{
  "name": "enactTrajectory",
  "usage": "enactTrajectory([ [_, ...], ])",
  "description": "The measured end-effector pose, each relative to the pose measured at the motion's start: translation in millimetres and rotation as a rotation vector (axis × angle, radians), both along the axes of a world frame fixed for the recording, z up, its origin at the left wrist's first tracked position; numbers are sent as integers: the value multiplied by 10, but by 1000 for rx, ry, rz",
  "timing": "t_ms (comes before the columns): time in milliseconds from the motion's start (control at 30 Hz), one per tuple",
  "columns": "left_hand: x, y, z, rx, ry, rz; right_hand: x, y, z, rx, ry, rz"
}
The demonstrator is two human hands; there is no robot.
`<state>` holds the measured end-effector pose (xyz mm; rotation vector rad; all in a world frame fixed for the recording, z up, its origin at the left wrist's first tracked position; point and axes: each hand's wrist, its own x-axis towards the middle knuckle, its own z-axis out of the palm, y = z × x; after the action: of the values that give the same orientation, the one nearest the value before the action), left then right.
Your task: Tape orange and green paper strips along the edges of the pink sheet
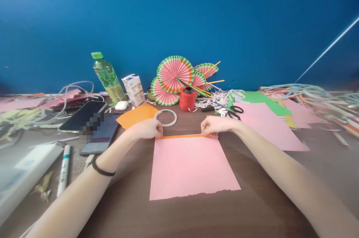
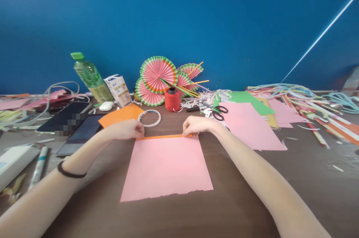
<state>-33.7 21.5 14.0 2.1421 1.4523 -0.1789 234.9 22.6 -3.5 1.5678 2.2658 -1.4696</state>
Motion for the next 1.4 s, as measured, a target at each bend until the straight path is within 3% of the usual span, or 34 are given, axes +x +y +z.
enactTrajectory([
  [1400, 39, -55, 44, 44, 77, 32, 5, 6, -38, 40, -5, 16],
])
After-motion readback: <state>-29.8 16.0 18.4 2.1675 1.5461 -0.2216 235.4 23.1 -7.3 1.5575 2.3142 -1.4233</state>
